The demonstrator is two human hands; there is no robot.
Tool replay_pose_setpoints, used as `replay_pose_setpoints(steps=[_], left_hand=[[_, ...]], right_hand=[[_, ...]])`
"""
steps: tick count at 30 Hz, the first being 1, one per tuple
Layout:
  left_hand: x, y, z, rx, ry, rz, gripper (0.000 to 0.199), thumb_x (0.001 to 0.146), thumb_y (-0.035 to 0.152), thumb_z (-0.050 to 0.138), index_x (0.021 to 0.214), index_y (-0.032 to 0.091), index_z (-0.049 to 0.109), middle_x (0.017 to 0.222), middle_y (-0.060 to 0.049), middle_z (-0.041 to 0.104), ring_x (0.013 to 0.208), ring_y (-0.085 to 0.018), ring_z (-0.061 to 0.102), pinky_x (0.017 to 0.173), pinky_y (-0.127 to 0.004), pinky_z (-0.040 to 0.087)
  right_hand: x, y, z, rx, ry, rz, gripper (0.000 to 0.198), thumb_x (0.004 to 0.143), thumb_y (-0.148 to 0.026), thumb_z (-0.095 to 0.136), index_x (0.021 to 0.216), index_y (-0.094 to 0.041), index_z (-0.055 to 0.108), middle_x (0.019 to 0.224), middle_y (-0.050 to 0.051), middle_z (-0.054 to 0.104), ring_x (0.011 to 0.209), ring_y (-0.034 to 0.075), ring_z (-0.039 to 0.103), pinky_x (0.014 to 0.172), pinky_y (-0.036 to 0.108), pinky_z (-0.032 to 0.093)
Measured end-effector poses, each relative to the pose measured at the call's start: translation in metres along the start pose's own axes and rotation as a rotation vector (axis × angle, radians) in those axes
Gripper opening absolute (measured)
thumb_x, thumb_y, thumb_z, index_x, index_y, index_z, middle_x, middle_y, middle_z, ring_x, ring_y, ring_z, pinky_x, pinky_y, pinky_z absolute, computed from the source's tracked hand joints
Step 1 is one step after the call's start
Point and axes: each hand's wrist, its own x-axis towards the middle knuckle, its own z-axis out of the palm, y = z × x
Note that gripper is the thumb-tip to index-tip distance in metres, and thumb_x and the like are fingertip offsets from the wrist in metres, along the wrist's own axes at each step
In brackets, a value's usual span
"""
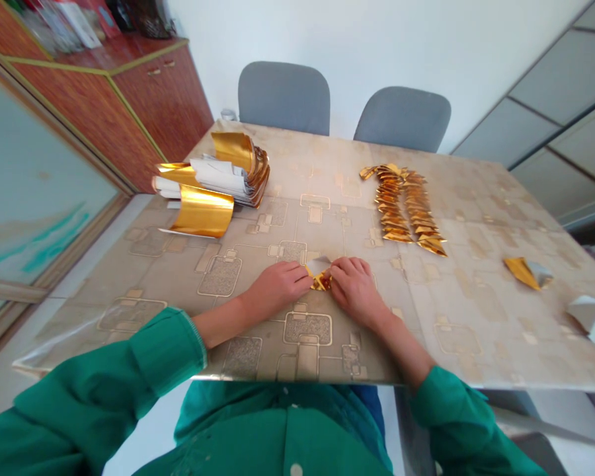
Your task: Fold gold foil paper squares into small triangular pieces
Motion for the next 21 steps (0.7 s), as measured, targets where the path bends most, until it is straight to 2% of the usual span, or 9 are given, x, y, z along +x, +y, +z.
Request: replay_pose_setpoints(steps=[5,10,13,17,21], left_hand=[[0.002,0.001,0.000,0.071,-0.004,0.012,0.022,0.099,0.015,0.049,0.082,0.015,0.062,0.080,-0.005,0.062,0.075,-0.018,0.056,0.065,-0.029,0.045],[-0.007,0.000,0.004,0.025,0.066,-0.019,0.023,0.100,0.016,0.046,0.086,0.015,0.064,0.081,-0.006,0.064,0.076,-0.017,0.059,0.069,-0.029,0.048],[-0.012,-0.002,0.007,0.000,0.126,-0.045,0.027,0.100,0.017,0.043,0.089,0.016,0.067,0.085,-0.006,0.068,0.078,-0.016,0.062,0.073,-0.029,0.051],[-0.014,-0.003,0.007,-0.041,0.205,-0.112,0.024,0.100,0.019,0.046,0.093,0.017,0.069,0.087,-0.004,0.071,0.078,-0.015,0.064,0.073,-0.028,0.052],[-0.013,-0.001,0.001,0.004,0.158,-0.109,0.019,0.097,0.022,0.051,0.092,0.017,0.069,0.085,-0.004,0.071,0.077,-0.018,0.062,0.069,-0.031,0.048]], right_hand=[[0.003,0.016,-0.005,0.057,-0.064,-0.103,0.023,0.090,-0.009,0.048,0.102,-0.022,0.063,0.108,0.006,0.065,0.100,0.022,0.053,0.090,0.037,0.038],[0.003,0.020,-0.006,0.094,-0.039,-0.163,0.026,0.091,-0.010,0.050,0.107,-0.023,0.064,0.110,0.006,0.066,0.103,0.021,0.055,0.091,0.037,0.040],[0.003,0.017,-0.006,0.081,-0.017,-0.196,0.019,0.094,-0.016,0.053,0.106,-0.024,0.066,0.105,0.006,0.068,0.101,0.021,0.057,0.091,0.037,0.040],[0.003,0.011,0.000,0.045,0.041,-0.158,0.017,0.099,-0.028,0.052,0.100,-0.023,0.068,0.094,0.006,0.069,0.093,0.021,0.057,0.086,0.036,0.042],[0.002,0.007,0.007,0.045,0.090,-0.116,0.019,0.099,-0.028,0.051,0.097,-0.023,0.069,0.101,0.007,0.068,0.096,0.022,0.056,0.083,0.036,0.045]])
